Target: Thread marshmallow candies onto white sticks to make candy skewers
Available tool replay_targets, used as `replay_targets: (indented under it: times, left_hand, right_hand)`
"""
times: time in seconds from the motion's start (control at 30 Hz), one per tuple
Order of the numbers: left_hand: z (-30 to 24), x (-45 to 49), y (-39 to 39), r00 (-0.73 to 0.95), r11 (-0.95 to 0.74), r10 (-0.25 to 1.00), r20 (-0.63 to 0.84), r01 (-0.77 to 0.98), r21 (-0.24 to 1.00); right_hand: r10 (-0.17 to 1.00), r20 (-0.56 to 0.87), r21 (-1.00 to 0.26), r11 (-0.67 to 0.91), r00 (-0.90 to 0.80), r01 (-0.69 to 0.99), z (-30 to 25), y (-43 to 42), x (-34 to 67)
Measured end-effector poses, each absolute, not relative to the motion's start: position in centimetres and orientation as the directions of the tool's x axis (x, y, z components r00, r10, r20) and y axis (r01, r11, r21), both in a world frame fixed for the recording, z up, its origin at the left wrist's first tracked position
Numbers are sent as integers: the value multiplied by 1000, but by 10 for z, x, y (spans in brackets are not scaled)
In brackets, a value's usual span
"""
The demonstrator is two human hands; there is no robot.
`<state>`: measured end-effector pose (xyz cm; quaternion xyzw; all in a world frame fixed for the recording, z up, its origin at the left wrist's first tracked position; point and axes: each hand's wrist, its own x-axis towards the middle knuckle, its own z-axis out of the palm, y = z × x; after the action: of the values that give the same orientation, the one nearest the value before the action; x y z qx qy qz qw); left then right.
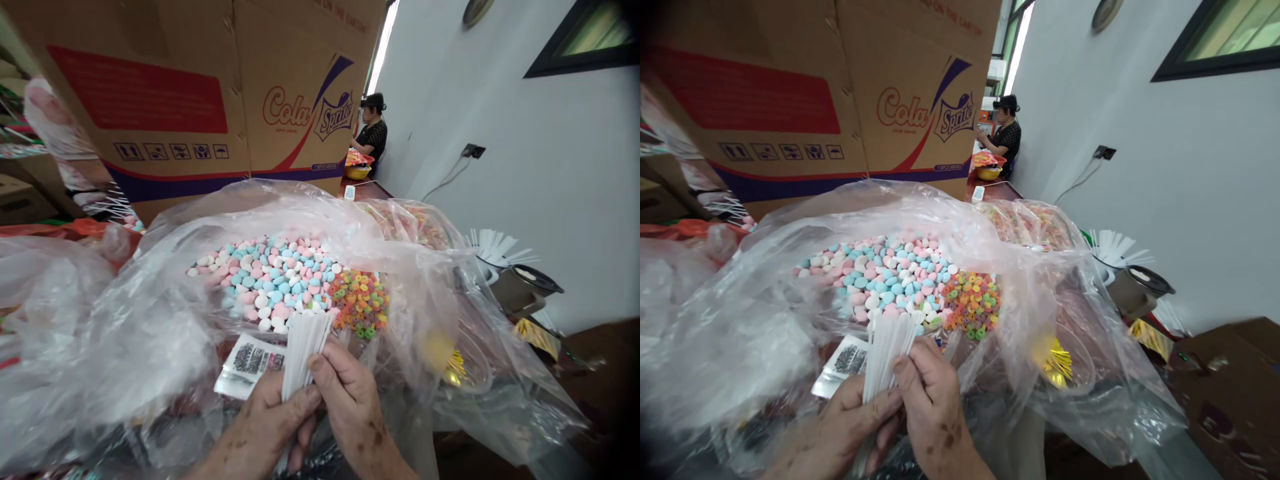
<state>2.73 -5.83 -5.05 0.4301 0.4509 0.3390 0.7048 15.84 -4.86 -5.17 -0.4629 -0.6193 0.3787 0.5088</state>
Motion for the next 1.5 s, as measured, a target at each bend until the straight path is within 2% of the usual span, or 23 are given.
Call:
replay_targets:
  times: [0.17,0.27,0.37,0.43,0.53,0.63,0.73,0.8,1.03,1.2,1.37,1.5]
  left_hand:
    - [-59,34,-62,267,395,902,-340,-193,898]
    - [-59,31,-58,173,389,920,-353,-275,879]
    - [-52,17,-50,42,317,946,-321,-318,893]
    - [-48,6,-44,-12,267,958,-287,-324,907]
    - [-50,-5,-37,-48,256,955,-292,-366,895]
    - [-62,-5,-36,-50,296,938,-342,-393,870]
    - [-74,-1,-37,-24,345,924,-382,-376,860]
    - [-79,0,-37,-15,342,929,-370,-350,872]
    - [-83,-1,-31,11,353,931,-364,-275,894]
    - [-78,-4,-28,-3,385,919,-395,-207,899]
    - [-73,2,-28,74,398,917,-391,-216,892]
    - [-68,9,-31,145,415,910,-390,-263,871]
  right_hand:
    - [958,276,-932,286,-78,222,-55,-45,160]
    - [947,309,-892,320,-85,319,-51,-37,170]
    - [955,297,-836,263,-7,481,-45,-16,191]
    - [953,301,-749,247,-16,615,-43,2,206]
    - [940,276,-545,327,-203,772,-44,26,216]
    - [912,177,-327,409,-370,852,-53,37,210]
    - [919,102,-140,393,-381,909,-66,37,202]
    - [931,66,-74,363,-358,929,-74,35,201]
    - [940,7,-55,342,-342,938,-85,26,207]
    - [928,-129,-38,349,-351,936,-74,27,206]
    - [893,-86,-97,435,-443,895,-70,29,209]
    - [898,-85,-167,414,-432,895,-65,29,213]
